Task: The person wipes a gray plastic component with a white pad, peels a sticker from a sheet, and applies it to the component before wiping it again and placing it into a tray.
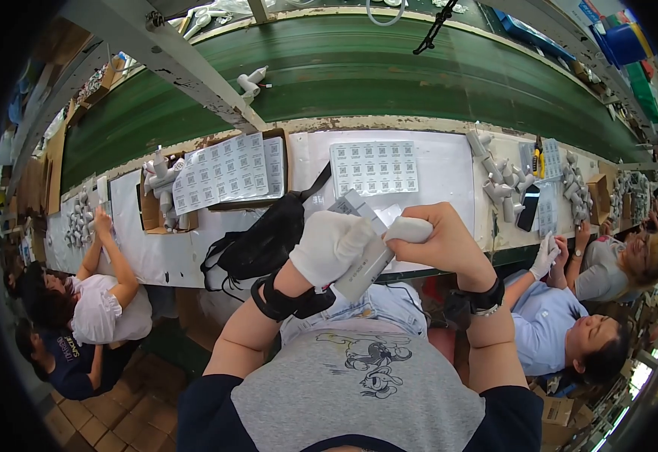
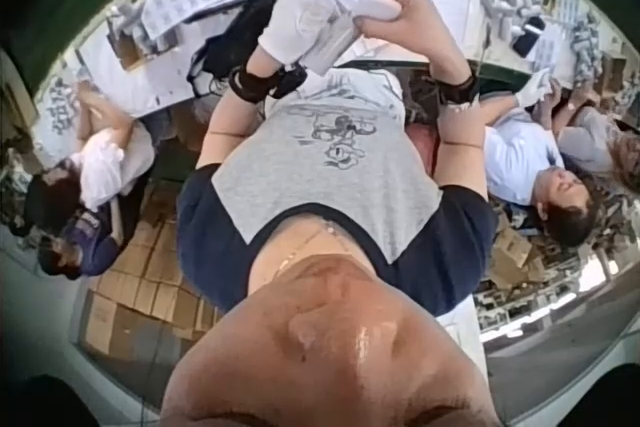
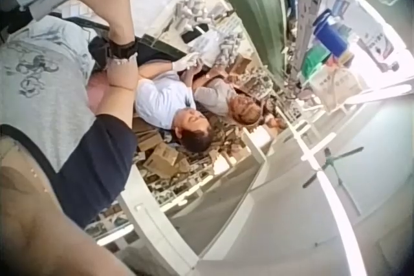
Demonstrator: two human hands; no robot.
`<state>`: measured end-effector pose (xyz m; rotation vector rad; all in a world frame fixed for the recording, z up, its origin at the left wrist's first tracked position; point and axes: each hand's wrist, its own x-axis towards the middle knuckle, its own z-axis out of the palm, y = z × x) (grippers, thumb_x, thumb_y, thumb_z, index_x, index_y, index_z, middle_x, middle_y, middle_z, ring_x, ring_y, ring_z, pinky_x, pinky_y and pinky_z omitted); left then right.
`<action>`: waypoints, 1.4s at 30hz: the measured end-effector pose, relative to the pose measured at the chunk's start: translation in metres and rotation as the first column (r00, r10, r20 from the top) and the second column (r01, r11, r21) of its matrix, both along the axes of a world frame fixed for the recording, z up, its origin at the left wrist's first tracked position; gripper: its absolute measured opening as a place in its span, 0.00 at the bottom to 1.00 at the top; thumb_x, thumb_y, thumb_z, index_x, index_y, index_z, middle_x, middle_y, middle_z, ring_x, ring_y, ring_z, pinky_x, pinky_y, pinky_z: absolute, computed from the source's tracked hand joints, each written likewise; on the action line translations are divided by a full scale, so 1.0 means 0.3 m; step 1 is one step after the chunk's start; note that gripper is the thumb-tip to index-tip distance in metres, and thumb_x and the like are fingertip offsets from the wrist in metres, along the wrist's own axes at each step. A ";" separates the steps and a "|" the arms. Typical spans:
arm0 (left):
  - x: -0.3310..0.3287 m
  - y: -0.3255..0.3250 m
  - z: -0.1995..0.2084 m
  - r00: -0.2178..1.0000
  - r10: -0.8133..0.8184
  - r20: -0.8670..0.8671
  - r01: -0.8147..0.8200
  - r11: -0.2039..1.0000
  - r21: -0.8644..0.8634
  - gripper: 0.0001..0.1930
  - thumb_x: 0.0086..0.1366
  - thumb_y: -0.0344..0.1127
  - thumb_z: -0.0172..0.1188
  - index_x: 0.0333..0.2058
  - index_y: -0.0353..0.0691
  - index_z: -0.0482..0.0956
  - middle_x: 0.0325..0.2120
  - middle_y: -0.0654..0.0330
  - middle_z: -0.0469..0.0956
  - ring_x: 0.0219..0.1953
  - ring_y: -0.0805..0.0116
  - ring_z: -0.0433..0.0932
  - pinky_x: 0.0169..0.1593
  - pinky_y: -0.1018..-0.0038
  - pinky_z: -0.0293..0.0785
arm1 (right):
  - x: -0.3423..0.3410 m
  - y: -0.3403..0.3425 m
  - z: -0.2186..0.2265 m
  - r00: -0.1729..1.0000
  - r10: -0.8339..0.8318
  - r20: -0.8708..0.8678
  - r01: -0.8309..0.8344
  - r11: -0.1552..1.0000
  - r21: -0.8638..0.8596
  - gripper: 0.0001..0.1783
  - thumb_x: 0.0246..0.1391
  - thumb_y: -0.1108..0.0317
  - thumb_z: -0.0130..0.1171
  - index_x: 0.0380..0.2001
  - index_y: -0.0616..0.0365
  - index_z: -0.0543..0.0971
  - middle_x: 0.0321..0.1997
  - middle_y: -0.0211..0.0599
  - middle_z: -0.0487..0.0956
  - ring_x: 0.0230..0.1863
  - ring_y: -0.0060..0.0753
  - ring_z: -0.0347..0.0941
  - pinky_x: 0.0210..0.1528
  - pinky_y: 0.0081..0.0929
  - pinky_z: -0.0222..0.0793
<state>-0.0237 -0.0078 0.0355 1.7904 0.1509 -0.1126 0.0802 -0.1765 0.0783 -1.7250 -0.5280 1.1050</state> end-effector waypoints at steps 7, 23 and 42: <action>-0.002 -0.012 -0.059 0.983 0.091 -0.160 -0.152 0.893 -0.423 0.41 0.61 0.66 0.27 0.19 0.33 0.76 0.15 0.61 0.74 0.19 0.77 0.71 0.22 0.81 0.64 | -0.022 -0.010 0.014 0.996 -0.087 -0.016 0.088 0.992 0.094 0.04 0.39 0.76 0.59 0.23 0.64 0.77 0.22 0.30 0.76 0.26 0.17 0.71 0.29 0.14 0.67; 0.016 -0.036 0.012 0.955 -0.105 -0.277 -0.185 0.518 -0.835 0.46 0.54 0.74 0.24 0.20 0.33 0.76 0.15 0.59 0.73 0.16 0.74 0.71 0.20 0.82 0.67 | -0.075 -0.005 0.008 0.937 -0.172 0.303 0.059 0.935 0.350 0.08 0.35 0.83 0.58 0.25 0.65 0.78 0.29 0.37 0.75 0.27 0.23 0.73 0.30 0.17 0.70; 0.068 0.008 0.015 0.965 -0.137 -0.225 -0.207 0.134 -0.969 0.45 0.54 0.74 0.23 0.12 0.35 0.70 0.05 0.57 0.64 0.09 0.63 0.63 0.22 0.76 0.64 | -0.073 0.018 -0.053 0.918 -0.394 -0.042 0.343 0.736 0.584 0.06 0.45 0.72 0.53 0.28 0.63 0.73 0.45 0.42 0.68 0.45 0.33 0.69 0.47 0.31 0.66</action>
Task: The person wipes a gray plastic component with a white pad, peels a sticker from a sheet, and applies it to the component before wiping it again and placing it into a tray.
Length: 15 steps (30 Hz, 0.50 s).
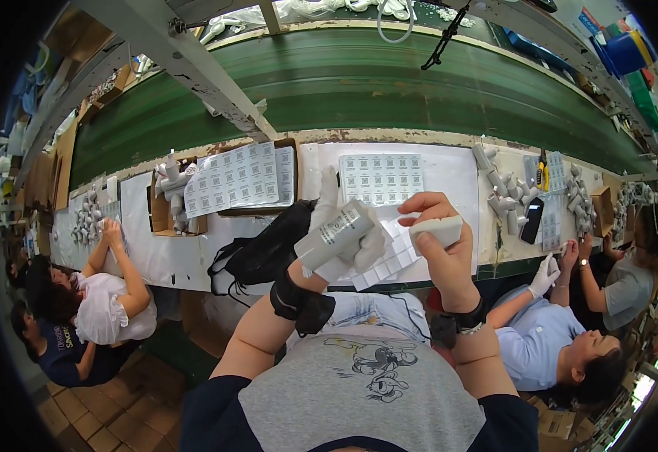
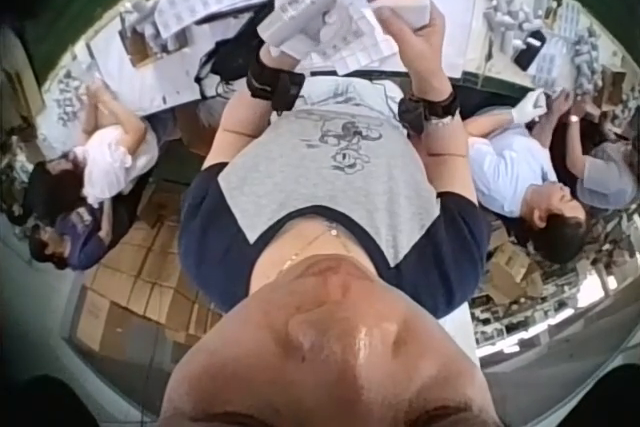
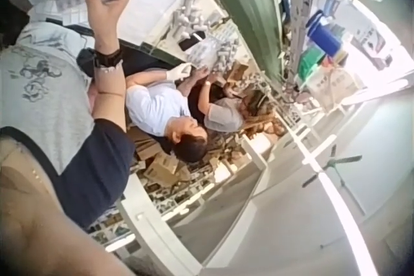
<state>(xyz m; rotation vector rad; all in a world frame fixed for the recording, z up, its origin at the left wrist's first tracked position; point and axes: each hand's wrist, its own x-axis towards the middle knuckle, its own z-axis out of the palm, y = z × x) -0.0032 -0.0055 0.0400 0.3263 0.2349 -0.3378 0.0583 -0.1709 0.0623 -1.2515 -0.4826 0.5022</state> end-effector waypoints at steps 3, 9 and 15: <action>-0.008 0.017 0.004 0.999 0.009 -0.044 0.002 0.970 0.241 0.44 0.57 0.71 0.22 0.17 0.33 0.72 0.10 0.57 0.69 0.14 0.64 0.68 0.29 0.76 0.67 | 0.002 0.017 0.024 0.992 0.096 0.079 -0.099 0.994 0.043 0.08 0.45 0.73 0.55 0.33 0.60 0.74 0.50 0.41 0.67 0.50 0.29 0.65 0.50 0.28 0.62; -0.033 -0.016 -0.022 0.970 0.184 0.155 -0.222 0.434 0.873 0.35 0.63 0.63 0.30 0.25 0.33 0.72 0.18 0.59 0.72 0.22 0.72 0.70 0.31 0.78 0.68 | -0.010 0.054 0.039 0.920 0.300 0.252 -0.288 0.954 -0.085 0.13 0.47 0.73 0.54 0.39 0.59 0.74 0.56 0.42 0.64 0.53 0.29 0.64 0.52 0.26 0.60; -0.017 -0.010 0.050 0.992 0.128 -0.002 -0.067 0.535 0.842 0.17 0.65 0.47 0.46 0.33 0.35 0.71 0.27 0.63 0.74 0.30 0.78 0.71 0.34 0.80 0.67 | -0.027 0.053 -0.036 0.964 0.026 -0.264 -0.024 1.000 0.014 0.11 0.50 0.68 0.54 0.36 0.62 0.75 0.54 0.43 0.64 0.53 0.37 0.65 0.57 0.36 0.58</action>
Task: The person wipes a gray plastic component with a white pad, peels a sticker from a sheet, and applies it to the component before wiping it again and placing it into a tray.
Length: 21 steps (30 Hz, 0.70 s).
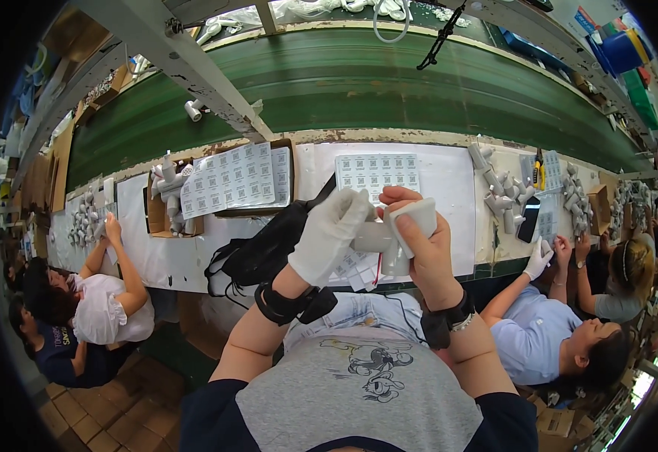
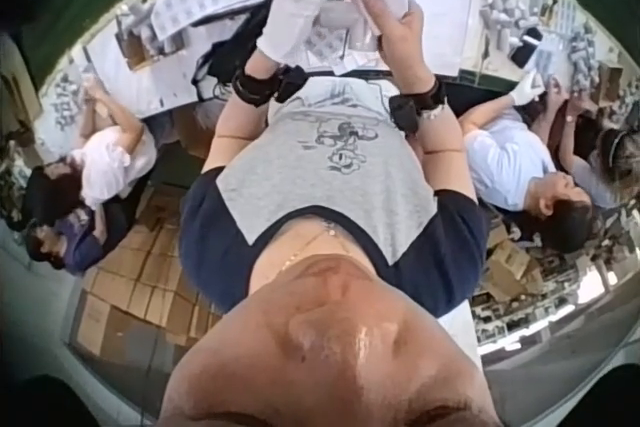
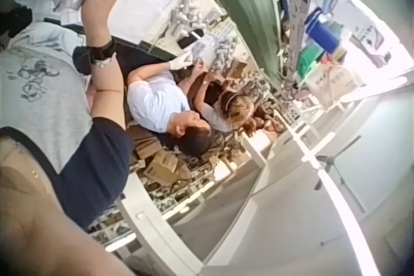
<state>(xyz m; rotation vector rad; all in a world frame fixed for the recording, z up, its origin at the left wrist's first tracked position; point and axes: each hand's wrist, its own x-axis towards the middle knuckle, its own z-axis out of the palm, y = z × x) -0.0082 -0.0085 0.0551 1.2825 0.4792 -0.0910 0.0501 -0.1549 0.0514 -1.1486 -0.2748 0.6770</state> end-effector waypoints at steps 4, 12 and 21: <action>-0.007 -0.004 -0.028 0.989 0.085 0.123 -0.047 0.957 -0.287 0.12 0.63 0.41 0.51 0.37 0.37 0.70 0.31 0.64 0.74 0.33 0.78 0.71 0.38 0.80 0.68 | 0.001 0.017 0.017 0.984 -0.154 -0.084 0.165 0.977 0.132 0.12 0.52 0.65 0.53 0.36 0.62 0.73 0.54 0.43 0.64 0.54 0.37 0.63 0.58 0.37 0.57; -0.010 -0.046 0.000 0.963 0.123 0.238 -0.093 0.987 -0.133 0.13 0.57 0.36 0.59 0.38 0.38 0.69 0.34 0.62 0.73 0.36 0.77 0.70 0.41 0.79 0.68 | 0.005 0.022 0.031 0.993 -0.116 -0.034 0.121 0.930 0.346 0.12 0.52 0.67 0.52 0.39 0.61 0.69 0.57 0.46 0.59 0.58 0.39 0.58 0.59 0.38 0.55; -0.030 -0.022 0.013 0.781 0.018 0.624 -0.271 0.910 0.313 0.18 0.50 0.32 0.65 0.37 0.39 0.67 0.31 0.60 0.69 0.34 0.71 0.71 0.39 0.77 0.68 | 0.020 -0.026 0.081 0.950 -0.008 0.313 -0.043 0.986 0.159 0.07 0.50 0.72 0.50 0.32 0.56 0.64 0.57 0.51 0.59 0.58 0.47 0.59 0.57 0.40 0.56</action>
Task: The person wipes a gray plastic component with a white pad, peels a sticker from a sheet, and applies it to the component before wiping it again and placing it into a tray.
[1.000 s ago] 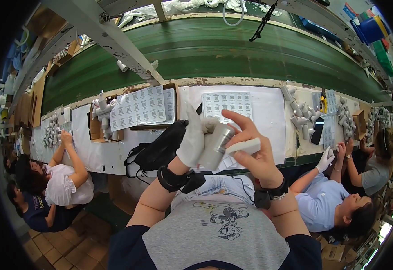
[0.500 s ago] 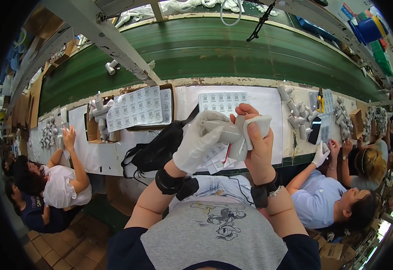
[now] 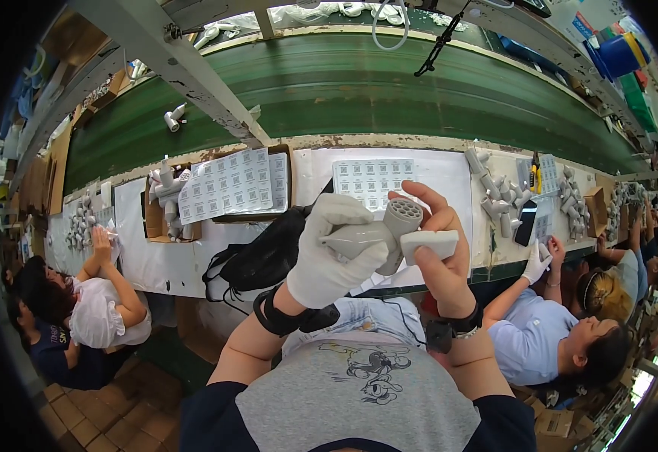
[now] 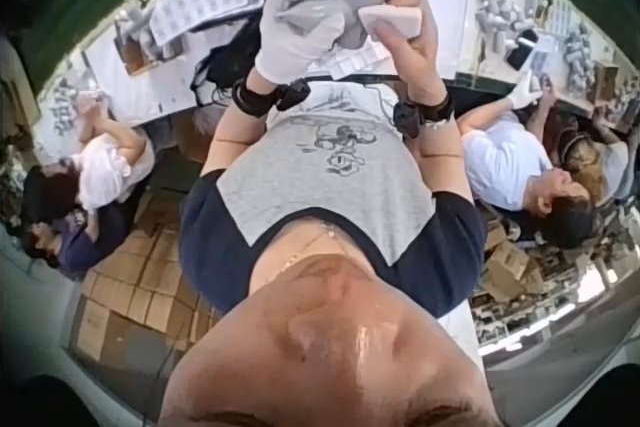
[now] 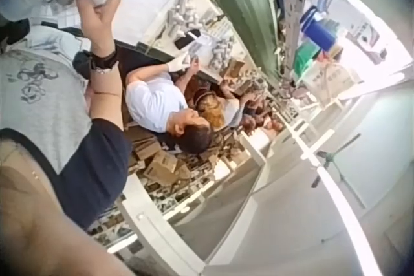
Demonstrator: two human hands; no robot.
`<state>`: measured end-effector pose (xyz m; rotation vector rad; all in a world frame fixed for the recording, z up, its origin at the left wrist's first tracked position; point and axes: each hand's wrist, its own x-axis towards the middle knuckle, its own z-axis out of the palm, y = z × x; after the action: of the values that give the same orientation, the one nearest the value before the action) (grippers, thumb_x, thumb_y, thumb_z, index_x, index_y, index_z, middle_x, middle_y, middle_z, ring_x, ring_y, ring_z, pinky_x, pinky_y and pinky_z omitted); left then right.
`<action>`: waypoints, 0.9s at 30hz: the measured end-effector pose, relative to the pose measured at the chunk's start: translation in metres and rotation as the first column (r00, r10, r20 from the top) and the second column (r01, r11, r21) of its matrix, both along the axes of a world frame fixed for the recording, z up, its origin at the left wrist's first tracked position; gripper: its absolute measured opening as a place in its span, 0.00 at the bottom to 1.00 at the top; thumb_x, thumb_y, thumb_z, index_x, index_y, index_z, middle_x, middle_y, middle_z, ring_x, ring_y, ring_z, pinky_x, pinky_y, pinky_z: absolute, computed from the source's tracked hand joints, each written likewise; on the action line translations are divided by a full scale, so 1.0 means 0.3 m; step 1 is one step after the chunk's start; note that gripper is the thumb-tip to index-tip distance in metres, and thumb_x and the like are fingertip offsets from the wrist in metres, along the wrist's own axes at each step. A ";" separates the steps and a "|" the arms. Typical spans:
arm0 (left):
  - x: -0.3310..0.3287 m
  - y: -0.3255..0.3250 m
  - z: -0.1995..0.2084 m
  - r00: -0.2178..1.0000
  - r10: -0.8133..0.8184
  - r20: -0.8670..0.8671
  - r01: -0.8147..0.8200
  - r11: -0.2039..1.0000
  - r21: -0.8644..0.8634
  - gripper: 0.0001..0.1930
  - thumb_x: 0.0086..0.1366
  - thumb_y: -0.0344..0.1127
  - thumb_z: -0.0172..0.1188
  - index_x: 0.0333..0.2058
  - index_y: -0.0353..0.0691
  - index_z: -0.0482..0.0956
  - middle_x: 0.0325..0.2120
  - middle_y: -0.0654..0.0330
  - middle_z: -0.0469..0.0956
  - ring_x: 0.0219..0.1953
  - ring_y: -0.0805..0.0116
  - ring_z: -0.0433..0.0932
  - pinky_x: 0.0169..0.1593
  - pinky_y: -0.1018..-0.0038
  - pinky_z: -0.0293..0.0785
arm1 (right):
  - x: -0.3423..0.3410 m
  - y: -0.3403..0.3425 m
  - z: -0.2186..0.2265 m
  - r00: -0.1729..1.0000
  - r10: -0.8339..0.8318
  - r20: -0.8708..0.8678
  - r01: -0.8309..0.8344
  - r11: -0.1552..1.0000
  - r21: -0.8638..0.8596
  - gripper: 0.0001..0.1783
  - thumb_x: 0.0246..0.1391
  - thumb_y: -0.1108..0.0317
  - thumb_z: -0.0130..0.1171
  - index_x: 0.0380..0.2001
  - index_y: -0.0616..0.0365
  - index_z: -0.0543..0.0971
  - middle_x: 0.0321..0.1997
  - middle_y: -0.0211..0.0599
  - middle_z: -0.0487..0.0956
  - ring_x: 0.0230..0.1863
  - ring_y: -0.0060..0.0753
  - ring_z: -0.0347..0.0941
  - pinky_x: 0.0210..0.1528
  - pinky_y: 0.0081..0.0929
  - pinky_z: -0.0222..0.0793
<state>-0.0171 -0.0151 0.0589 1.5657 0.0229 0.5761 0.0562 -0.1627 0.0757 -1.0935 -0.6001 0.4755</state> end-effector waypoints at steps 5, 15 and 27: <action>-0.001 -0.001 0.019 0.999 0.019 0.030 -0.023 0.991 0.130 0.19 0.48 0.32 0.66 0.36 0.40 0.67 0.31 0.60 0.69 0.33 0.68 0.70 0.37 0.75 0.68 | -0.008 -0.001 -0.017 0.983 -0.027 0.181 0.053 0.989 -0.142 0.08 0.49 0.78 0.48 0.35 0.58 0.67 0.57 0.51 0.60 0.54 0.48 0.64 0.53 0.37 0.62; 0.017 0.007 0.025 0.986 -0.161 -0.038 0.155 0.821 0.549 0.20 0.44 0.32 0.68 0.35 0.40 0.68 0.29 0.58 0.71 0.30 0.63 0.70 0.33 0.71 0.68 | -0.002 0.034 -0.094 0.995 -0.094 0.013 0.095 0.979 -0.183 0.12 0.49 0.80 0.52 0.38 0.60 0.76 0.47 0.42 0.72 0.44 0.29 0.70 0.45 0.22 0.65; 0.009 0.001 -0.024 0.997 0.071 0.040 -0.077 0.980 0.184 0.15 0.46 0.30 0.66 0.32 0.40 0.70 0.29 0.57 0.71 0.27 0.67 0.72 0.31 0.75 0.69 | -0.003 0.012 -0.080 0.992 0.029 -0.122 -0.043 0.993 -0.112 0.07 0.47 0.78 0.51 0.32 0.60 0.73 0.49 0.45 0.70 0.47 0.33 0.68 0.50 0.28 0.62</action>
<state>-0.0143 -0.0150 0.0517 1.7417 0.0026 0.6785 0.0553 -0.1592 0.0517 -1.1550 -0.4918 0.6088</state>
